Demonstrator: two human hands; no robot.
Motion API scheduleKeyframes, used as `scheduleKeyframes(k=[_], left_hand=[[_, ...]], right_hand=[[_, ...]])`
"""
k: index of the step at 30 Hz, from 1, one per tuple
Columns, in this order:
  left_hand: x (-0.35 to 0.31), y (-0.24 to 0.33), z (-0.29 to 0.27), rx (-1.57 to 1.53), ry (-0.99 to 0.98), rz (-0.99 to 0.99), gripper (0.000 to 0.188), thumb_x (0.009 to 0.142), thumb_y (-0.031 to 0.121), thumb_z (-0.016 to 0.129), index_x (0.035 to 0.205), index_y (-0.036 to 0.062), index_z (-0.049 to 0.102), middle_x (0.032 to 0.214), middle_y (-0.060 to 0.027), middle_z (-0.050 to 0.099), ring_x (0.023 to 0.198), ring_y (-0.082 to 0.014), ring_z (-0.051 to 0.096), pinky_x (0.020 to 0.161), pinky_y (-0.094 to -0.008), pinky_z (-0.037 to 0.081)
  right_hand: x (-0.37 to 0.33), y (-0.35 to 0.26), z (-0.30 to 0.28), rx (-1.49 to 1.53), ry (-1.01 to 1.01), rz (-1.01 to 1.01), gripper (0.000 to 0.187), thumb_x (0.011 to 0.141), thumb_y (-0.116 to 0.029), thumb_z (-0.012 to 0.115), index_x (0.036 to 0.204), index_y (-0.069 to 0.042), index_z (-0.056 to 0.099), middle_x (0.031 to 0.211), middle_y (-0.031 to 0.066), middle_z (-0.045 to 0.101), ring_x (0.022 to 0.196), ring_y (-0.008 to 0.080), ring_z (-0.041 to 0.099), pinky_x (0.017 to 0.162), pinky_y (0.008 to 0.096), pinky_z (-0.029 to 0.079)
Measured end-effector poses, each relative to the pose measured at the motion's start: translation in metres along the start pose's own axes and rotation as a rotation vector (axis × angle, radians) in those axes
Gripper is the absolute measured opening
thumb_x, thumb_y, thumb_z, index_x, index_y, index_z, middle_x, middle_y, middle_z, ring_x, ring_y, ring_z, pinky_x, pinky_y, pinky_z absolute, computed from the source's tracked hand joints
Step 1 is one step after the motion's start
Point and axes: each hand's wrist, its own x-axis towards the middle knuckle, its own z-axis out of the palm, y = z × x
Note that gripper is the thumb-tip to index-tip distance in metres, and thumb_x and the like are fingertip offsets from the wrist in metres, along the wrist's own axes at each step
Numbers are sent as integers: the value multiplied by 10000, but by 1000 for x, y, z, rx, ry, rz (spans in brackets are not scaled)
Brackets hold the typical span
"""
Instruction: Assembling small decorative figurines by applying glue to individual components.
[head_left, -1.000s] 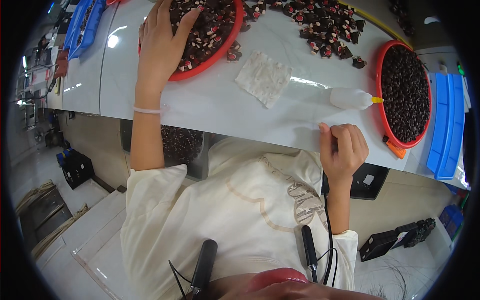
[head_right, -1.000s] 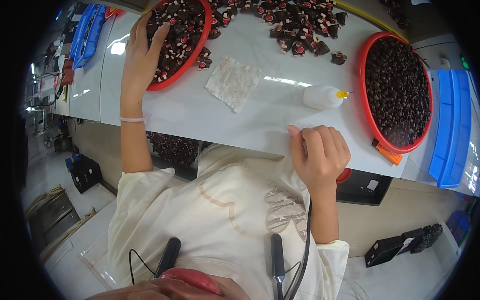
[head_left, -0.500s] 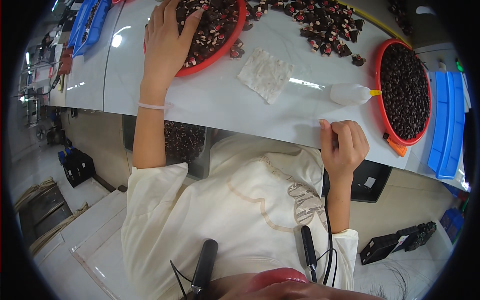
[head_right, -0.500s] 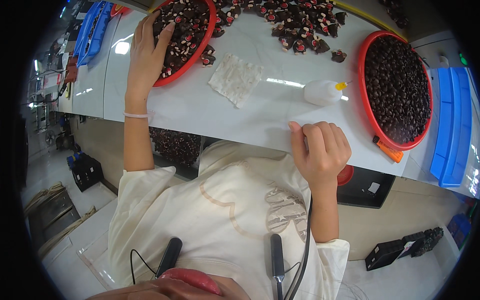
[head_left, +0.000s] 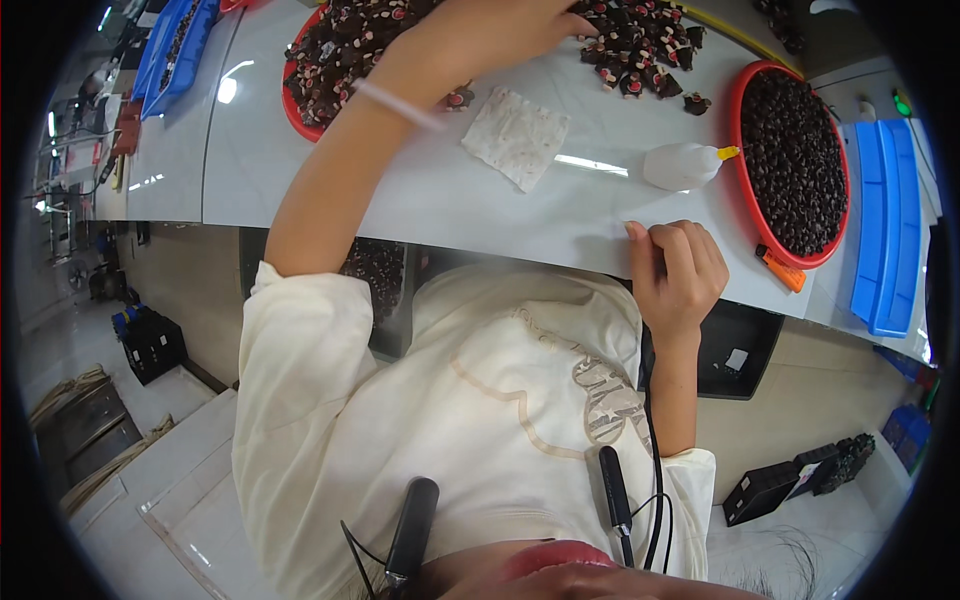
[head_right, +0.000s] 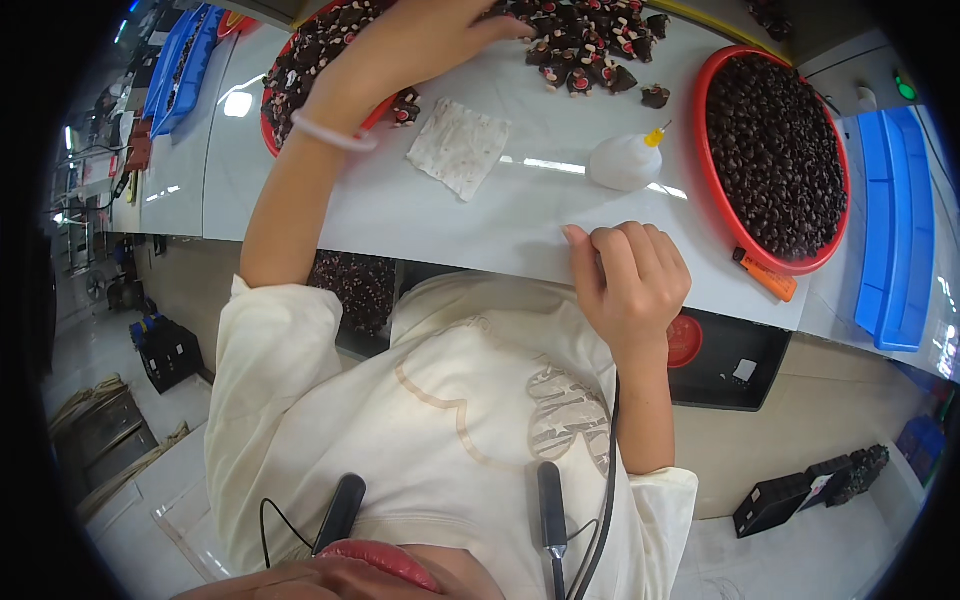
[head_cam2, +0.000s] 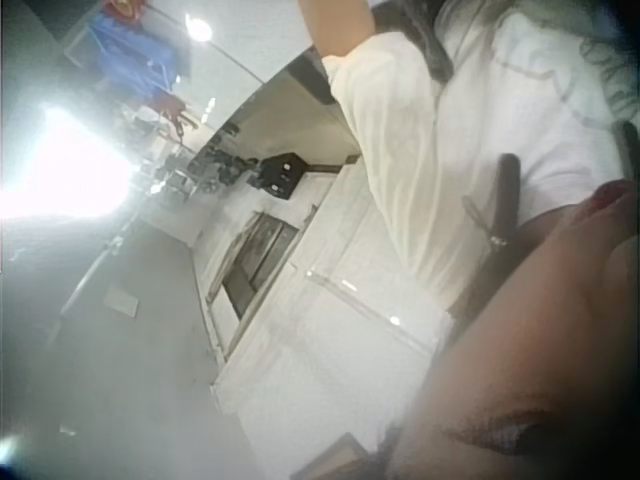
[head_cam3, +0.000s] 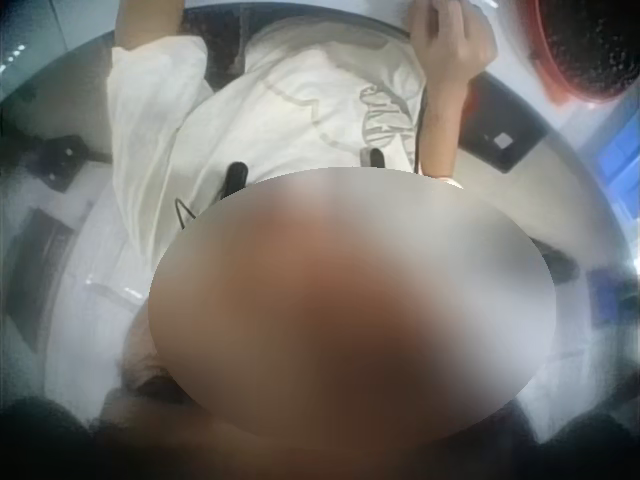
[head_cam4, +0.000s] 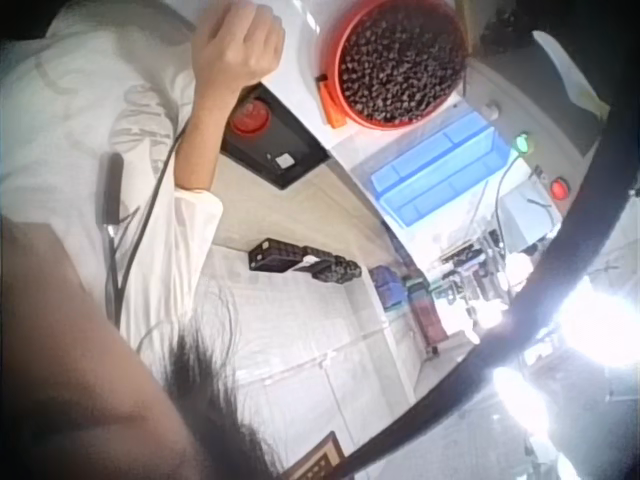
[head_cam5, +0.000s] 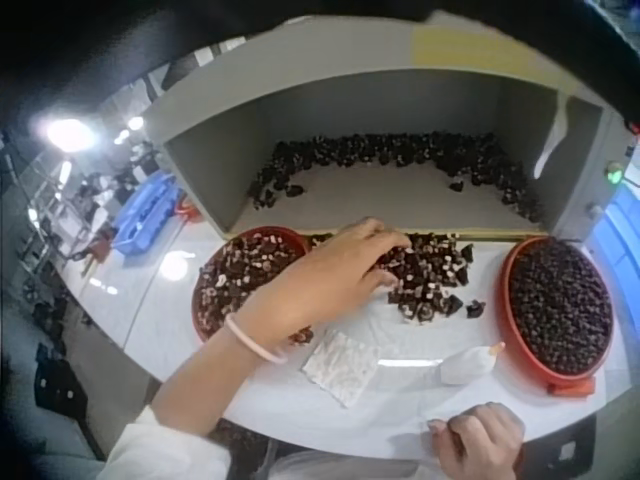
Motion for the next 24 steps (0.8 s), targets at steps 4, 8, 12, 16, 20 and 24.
scheduleKeyframes(k=[4,8,12,16,20,24], left_hand=[[20,1,18,254,-76,62,466,855,334,545,1223,65,451,1230,-170,444,1160,-381,388,1011,-443,302],[28,3,14,184,-170,-3,442,849,312,555,1207,69,466,1214,-168,460,1154,-363,404,1007,-426,308],[20,-9,16,193,-119,100,367,830,250,572,1131,50,505,1155,-152,503,1122,-327,439,975,-406,344],[10,-13,20,213,9,120,248,816,154,555,1031,34,525,1096,-143,524,1066,-316,480,923,-393,389],[7,-9,16,254,-12,115,215,809,125,544,1002,38,513,1043,-144,531,1023,-314,499,892,-399,403],[2,-7,10,114,4,20,217,804,139,550,985,39,485,985,-135,540,972,-303,510,839,-400,411]], right_hand=[[1,1,2,20,21,5,270,688,-81,711,592,-64,459,516,30,417,439,183,386,405,290,285],[-1,3,0,10,15,20,269,685,-81,712,591,-66,460,514,27,410,437,183,386,403,290,284],[-2,4,1,11,10,14,265,681,-80,712,590,-68,463,512,24,402,436,181,386,402,289,284],[-1,2,0,10,5,2,265,680,-83,713,592,-69,464,511,23,398,434,179,385,401,287,284],[-1,3,2,8,21,6,272,680,-85,714,589,-72,458,510,22,399,431,178,382,402,286,283],[-1,2,1,3,24,10,274,682,-84,712,584,-75,456,507,20,398,432,177,382,403,286,282]])
